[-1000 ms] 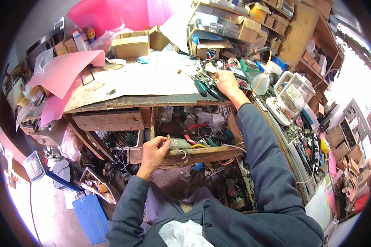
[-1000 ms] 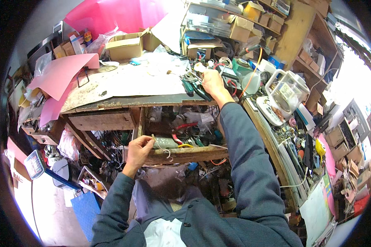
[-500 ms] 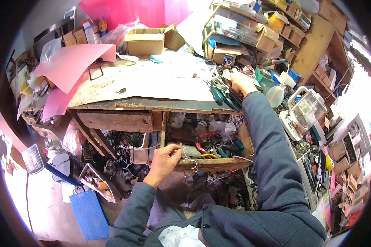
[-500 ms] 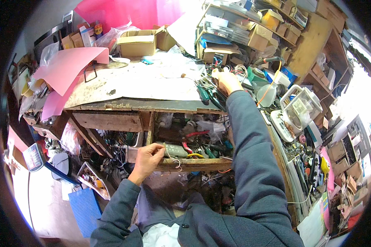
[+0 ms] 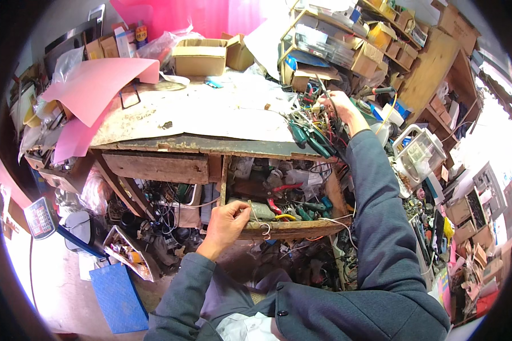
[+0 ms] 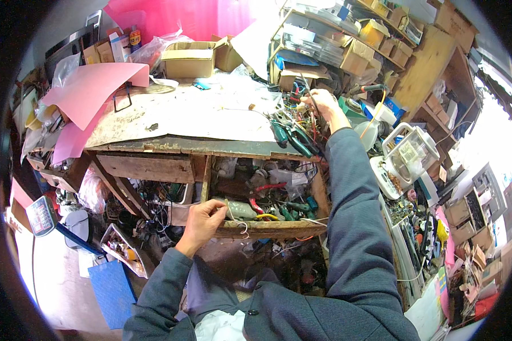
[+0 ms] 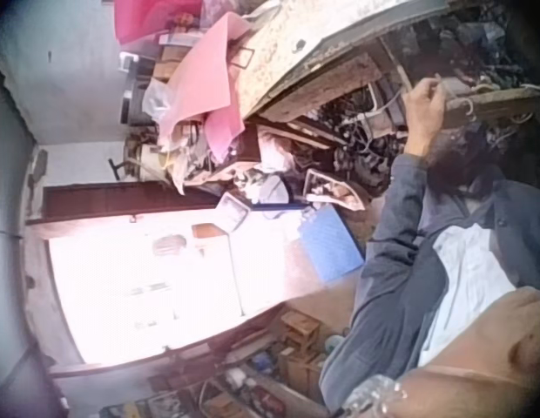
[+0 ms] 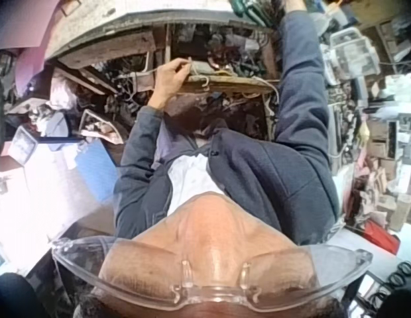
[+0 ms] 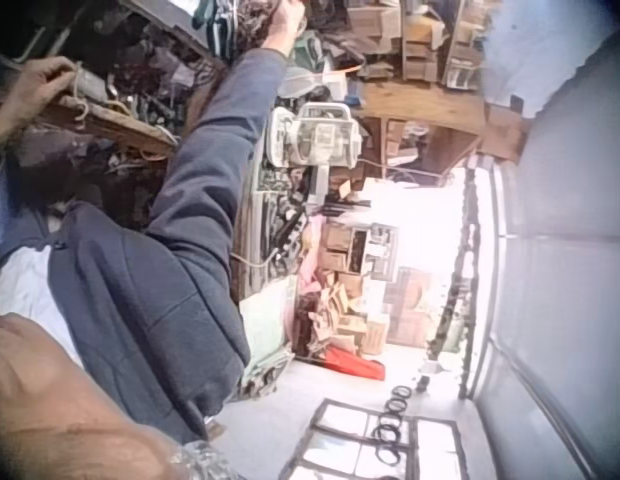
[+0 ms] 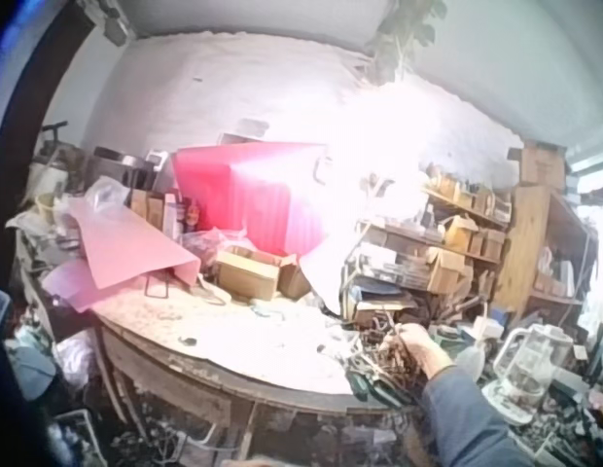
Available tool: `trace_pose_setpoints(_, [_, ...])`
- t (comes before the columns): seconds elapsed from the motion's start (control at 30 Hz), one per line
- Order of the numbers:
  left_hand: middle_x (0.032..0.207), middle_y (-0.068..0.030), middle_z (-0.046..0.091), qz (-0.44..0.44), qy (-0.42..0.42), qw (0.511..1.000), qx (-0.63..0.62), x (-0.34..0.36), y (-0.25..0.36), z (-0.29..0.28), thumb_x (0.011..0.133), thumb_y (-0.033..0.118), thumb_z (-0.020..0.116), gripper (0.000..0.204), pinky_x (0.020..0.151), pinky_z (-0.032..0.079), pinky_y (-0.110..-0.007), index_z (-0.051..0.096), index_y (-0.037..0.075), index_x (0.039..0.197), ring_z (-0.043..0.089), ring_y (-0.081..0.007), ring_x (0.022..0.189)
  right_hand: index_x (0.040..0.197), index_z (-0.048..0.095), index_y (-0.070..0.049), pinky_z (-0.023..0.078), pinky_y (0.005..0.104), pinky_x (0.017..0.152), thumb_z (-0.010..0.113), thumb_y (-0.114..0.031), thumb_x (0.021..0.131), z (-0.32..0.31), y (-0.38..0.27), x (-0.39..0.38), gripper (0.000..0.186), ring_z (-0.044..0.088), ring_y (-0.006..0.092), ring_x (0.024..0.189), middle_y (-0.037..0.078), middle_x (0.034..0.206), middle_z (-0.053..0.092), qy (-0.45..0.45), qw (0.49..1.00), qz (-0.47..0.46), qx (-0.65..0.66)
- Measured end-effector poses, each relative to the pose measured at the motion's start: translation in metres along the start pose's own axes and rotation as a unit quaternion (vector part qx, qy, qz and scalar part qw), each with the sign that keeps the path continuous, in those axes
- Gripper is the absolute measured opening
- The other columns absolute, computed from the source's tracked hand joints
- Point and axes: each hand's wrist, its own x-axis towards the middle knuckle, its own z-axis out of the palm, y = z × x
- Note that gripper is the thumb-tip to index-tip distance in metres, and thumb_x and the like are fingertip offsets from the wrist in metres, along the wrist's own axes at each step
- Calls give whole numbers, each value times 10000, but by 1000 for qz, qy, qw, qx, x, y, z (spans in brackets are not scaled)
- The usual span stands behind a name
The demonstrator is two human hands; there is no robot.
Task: The person strips insulation from wires, cuts them with pliers, and twists the exposed strands together. They handle multiple small wires and use pliers and wire cutters throughout the process.
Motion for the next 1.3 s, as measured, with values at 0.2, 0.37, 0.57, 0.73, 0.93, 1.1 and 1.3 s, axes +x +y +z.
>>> trace_pose_setpoints(0.2, [694, -33, 655, -3, -2, 1000, 13, -1, 3, -1, 924, 110, 679, 163, 578, 465, -262, 696, -49, 950, 554, -55, 647, 1408, 523, -259, 469, 266, 496, 630, -559, 944, 3, -23, -13, 563, 595, 124, 599, 21, 732, 610, 2, 946, 22, 324])
trace_pose_setpoints(0.37, [680, -79, 657, -1, 17, 1000, 4, -1, -3, 2, 911, 135, 690, 171, 561, 454, -277, 711, -28, 955, 557, -72, 612, 1516, 386, -296, 487, 342, 611, 612, -626, 908, 14, -41, -31, 727, 602, 179, 658, 74, 781, 638, -82, 924, -98, 360])
trace_pose_setpoints(0.57, [652, -96, 655, 7, 22, 1000, 7, -1, -4, 7, 901, 158, 696, 186, 548, 463, -294, 717, -20, 952, 582, -101, 577, 1176, 526, -105, 521, 312, 713, 827, -101, 822, 6, -47, -32, 465, 653, 149, 837, 59, 962, 715, 116, 951, -198, 204])
trace_pose_setpoints(0.73, [683, -11, 635, -4, 16, 1000, 24, -2, -5, -1, 927, 126, 685, 171, 567, 447, -248, 709, -42, 949, 540, -46, 638, 1031, 527, -98, 539, 454, 742, 877, -298, 719, 20, -56, -55, 510, 713, 361, 844, 159, 819, 705, 302, 856, -154, -389])
trace_pose_setpoints(0.93, [686, -13, 632, -1, 11, 1000, 21, 1, -3, 4, 926, 128, 685, 176, 571, 446, -248, 701, -46, 947, 541, -47, 643, 1077, 591, -85, 544, 490, 772, 851, -417, 738, 8, -48, -67, 541, 701, 404, 898, 191, 862, 714, 271, 904, -166, -285])
trace_pose_setpoints(1.1, [693, -95, 662, 7, 17, 999, 28, -1, 2, 6, 906, 168, 691, 201, 585, 475, -289, 713, -25, 959, 594, -103, 628, 955, 660, -66, 502, 325, 674, 836, -433, 769, 8, -61, -62, 447, 648, 165, 734, 81, 801, 696, 268, 919, -248, -149])
trace_pose_setpoints(1.3, [715, -142, 679, 23, 50, 998, 38, 2, -2, 5, 897, 190, 690, 222, 587, 486, -317, 715, -22, 957, 622, -130, 625, 1002, 730, -69, 486, 302, 705, 825, -413, 786, 35, -84, -128, 417, 628, 133, 743, 48, 809, 706, 34, 965, -218, -143])
